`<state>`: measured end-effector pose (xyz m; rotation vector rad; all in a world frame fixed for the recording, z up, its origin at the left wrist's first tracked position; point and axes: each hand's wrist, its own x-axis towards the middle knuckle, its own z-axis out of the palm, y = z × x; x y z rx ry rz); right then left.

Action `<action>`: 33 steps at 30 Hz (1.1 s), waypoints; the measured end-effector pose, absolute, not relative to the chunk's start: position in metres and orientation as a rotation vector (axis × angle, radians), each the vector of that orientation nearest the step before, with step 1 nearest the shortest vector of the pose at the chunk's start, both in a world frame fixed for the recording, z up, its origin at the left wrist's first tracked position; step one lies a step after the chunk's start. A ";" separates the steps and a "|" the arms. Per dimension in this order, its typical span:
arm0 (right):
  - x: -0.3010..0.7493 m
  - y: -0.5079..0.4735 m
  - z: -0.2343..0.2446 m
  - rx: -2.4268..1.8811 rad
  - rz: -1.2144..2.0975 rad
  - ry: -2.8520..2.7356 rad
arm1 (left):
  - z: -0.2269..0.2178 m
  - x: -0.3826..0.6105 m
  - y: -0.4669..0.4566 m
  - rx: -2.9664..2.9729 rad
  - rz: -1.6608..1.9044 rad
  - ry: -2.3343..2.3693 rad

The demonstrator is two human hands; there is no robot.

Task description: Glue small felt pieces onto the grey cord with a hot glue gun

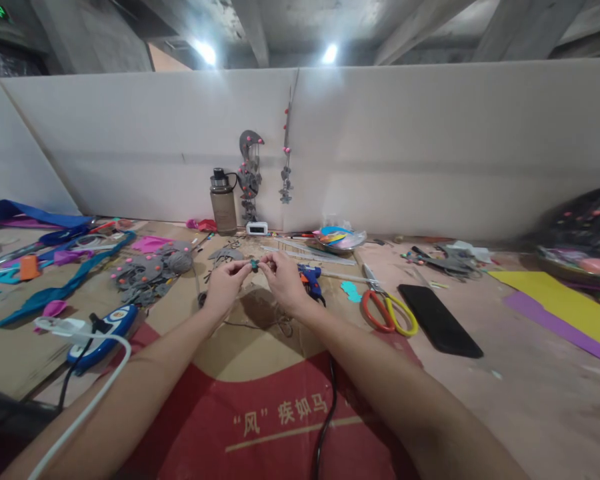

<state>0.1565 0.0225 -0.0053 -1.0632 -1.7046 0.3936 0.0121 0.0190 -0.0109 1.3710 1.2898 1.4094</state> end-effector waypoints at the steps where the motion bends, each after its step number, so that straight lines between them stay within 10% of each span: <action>1: 0.157 0.022 -0.005 -1.068 0.381 -1.713 | -0.011 0.012 0.019 1.368 1.407 1.293; 33: 0.157 0.018 -0.004 -1.172 0.256 -1.813 | -0.009 0.011 0.018 1.552 1.297 1.273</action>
